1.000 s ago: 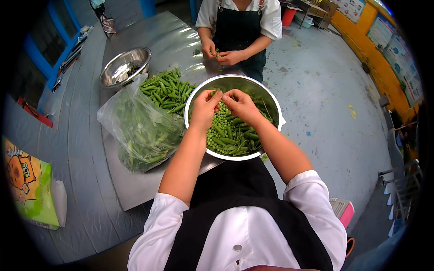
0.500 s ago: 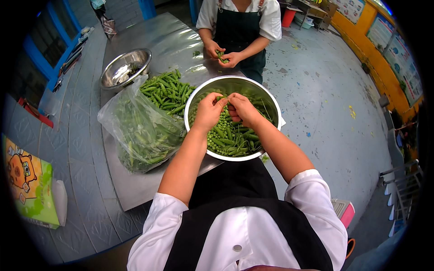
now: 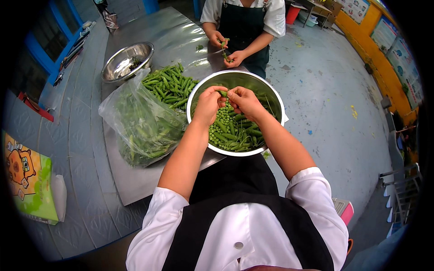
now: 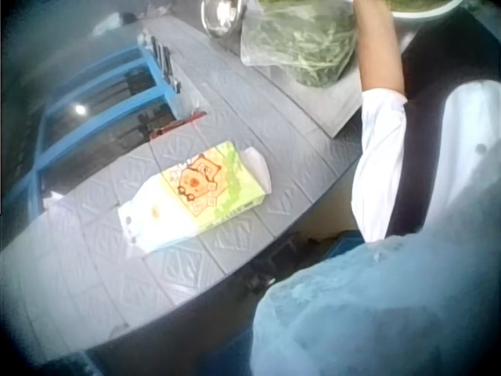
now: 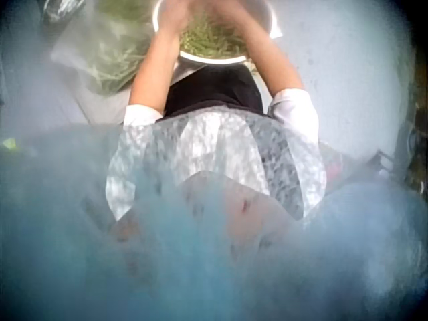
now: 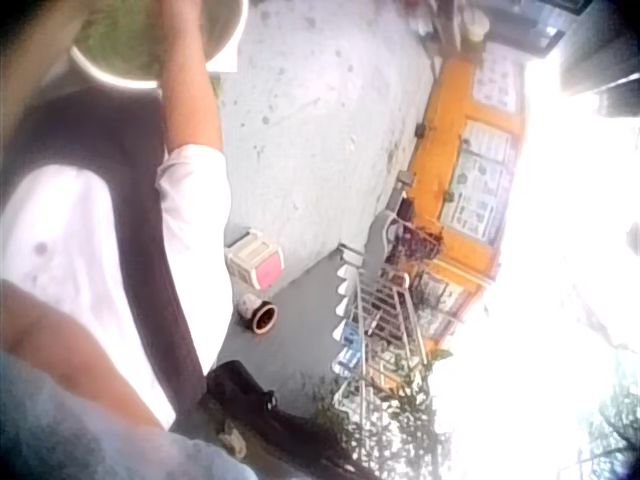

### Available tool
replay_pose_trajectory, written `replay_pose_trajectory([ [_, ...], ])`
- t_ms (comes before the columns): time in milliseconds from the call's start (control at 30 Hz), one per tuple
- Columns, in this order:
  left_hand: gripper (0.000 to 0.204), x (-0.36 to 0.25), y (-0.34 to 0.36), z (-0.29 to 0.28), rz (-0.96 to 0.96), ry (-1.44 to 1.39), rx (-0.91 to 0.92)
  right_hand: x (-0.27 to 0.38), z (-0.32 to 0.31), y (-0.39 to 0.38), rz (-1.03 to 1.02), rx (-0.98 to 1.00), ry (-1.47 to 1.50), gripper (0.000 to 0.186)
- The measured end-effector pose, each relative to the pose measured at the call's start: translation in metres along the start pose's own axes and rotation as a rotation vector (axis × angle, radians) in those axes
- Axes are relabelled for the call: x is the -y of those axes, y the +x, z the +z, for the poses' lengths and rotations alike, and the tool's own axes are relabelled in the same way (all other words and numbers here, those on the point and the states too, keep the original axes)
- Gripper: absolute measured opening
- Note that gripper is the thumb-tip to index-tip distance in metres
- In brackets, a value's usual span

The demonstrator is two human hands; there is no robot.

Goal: The person stands at a stainless steel table and shells green peas by hand, placing the peas into a large metal bowl. Another person in an apron is visible in the background, also shelling peas. The recorder occasionally reaches into a plastic bag to retrieve more pea pods.

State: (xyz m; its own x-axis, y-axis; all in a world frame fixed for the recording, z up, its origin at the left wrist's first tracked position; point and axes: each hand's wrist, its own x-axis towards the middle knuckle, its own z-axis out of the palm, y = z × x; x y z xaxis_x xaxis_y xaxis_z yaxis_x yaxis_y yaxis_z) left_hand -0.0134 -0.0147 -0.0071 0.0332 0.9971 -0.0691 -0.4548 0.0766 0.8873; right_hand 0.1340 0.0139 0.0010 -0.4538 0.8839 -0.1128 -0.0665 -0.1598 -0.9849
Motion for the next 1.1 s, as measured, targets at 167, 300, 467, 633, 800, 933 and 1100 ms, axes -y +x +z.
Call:
replay_pose_trajectory([
  [167,0.016,-0.006,-0.005,0.012,-0.004,0.087,0.015,0.001,-0.001,0.0,-0.02,-0.119,0.009,0.018],
  [300,0.024,-0.001,-0.002,0.009,0.068,0.291,0.057,0.0,-0.001,0.0,0.015,-0.125,0.117,0.021],
  [467,0.018,0.012,0.005,0.003,0.103,0.332,0.074,-0.002,-0.008,0.003,0.052,-0.103,0.095,0.024],
  [633,0.025,0.017,0.01,-0.005,0.116,0.663,-0.107,-0.013,-0.006,0.009,-0.291,-0.268,-0.398,0.027],
  [800,0.031,0.018,0.013,-0.01,0.298,0.564,-0.385,-0.006,-0.006,0.007,-0.11,-0.164,-0.153,0.019],
  [933,0.032,0.011,0.01,-0.007,0.293,0.404,-0.418,-0.008,0.0,0.001,0.04,0.09,-0.369,0.013],
  [1100,0.03,0.011,0.011,-0.009,0.284,0.404,-0.383,-0.032,0.019,-0.005,0.074,0.278,-1.438,0.02],
])
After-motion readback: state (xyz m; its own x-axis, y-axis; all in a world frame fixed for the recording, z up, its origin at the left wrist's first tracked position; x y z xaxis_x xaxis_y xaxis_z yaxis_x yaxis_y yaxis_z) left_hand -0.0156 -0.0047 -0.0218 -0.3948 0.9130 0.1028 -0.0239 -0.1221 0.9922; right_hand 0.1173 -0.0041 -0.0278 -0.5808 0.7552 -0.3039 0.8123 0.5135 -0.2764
